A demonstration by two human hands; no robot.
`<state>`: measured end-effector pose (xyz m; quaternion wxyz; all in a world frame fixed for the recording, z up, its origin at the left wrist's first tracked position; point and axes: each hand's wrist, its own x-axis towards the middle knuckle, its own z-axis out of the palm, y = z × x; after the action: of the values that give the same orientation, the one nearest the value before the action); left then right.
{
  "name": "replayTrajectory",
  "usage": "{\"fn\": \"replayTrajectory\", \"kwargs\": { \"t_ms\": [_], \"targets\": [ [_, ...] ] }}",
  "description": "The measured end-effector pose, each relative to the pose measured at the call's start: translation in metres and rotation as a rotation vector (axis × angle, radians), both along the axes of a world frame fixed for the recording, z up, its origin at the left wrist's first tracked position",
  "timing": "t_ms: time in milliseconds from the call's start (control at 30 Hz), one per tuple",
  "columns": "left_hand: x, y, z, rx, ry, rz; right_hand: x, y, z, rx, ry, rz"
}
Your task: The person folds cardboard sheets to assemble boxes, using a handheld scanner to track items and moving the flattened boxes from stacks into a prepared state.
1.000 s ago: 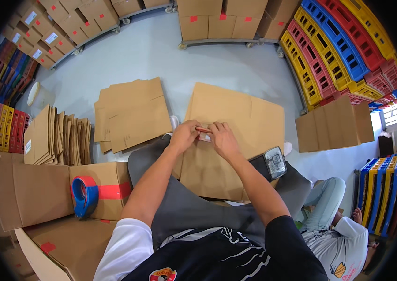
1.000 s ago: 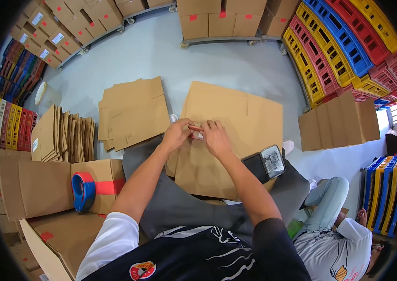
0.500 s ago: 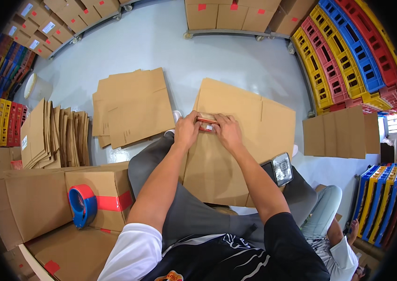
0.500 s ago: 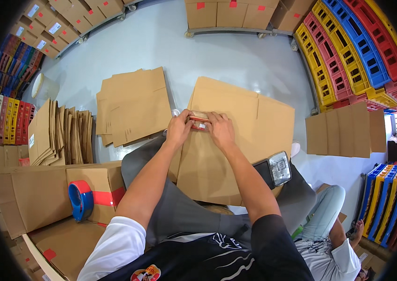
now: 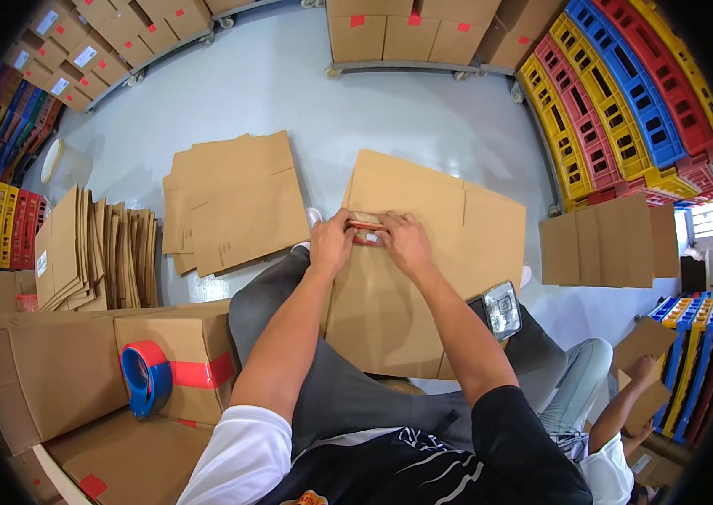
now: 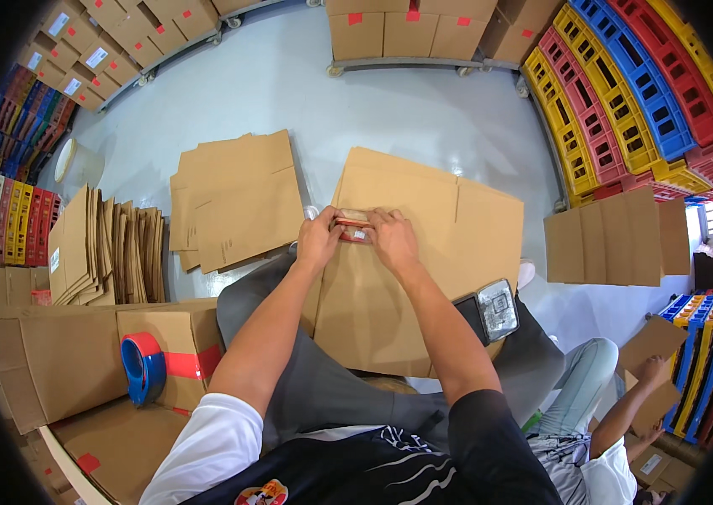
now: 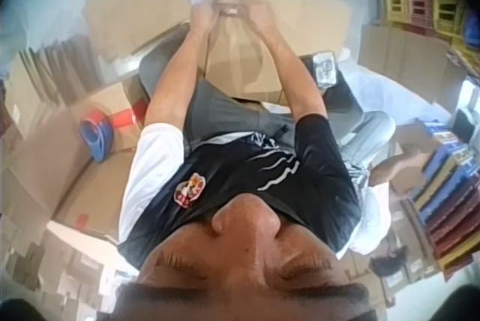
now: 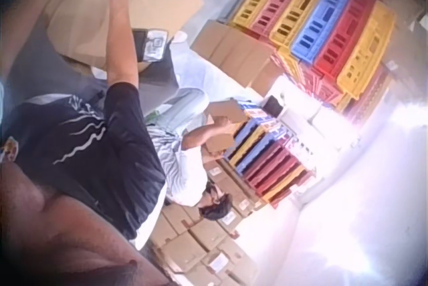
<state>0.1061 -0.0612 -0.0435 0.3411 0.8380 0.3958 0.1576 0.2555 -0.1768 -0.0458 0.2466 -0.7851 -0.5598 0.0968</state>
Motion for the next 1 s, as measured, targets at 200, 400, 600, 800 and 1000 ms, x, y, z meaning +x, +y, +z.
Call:
{"fn": "replayTrajectory", "kwargs": {
  "t_ms": [200, 400, 600, 800, 1000],
  "targets": [
    [0.005, -0.002, -0.003, 0.064, 0.017, -0.031, 0.004, -0.003, 0.000, -0.043, 0.007, -0.017],
    [0.005, -0.006, 0.012, 0.109, 0.174, -0.080, 0.001, 0.000, 0.000, -0.024, -0.185, -0.005],
    [0.031, -0.003, 0.011, 0.276, 0.440, -0.149, 0.017, 0.014, -0.016, -0.173, -0.417, 0.002],
    [0.043, 0.011, 0.023, 0.381, 0.556, -0.290, 0.003, 0.027, 0.012, -0.454, -0.058, 0.043],
    [0.053, 0.029, 0.011, 0.381, 0.596, -0.467, -0.001, 0.035, 0.012, -0.425, 0.062, 0.078]
  ]
}}
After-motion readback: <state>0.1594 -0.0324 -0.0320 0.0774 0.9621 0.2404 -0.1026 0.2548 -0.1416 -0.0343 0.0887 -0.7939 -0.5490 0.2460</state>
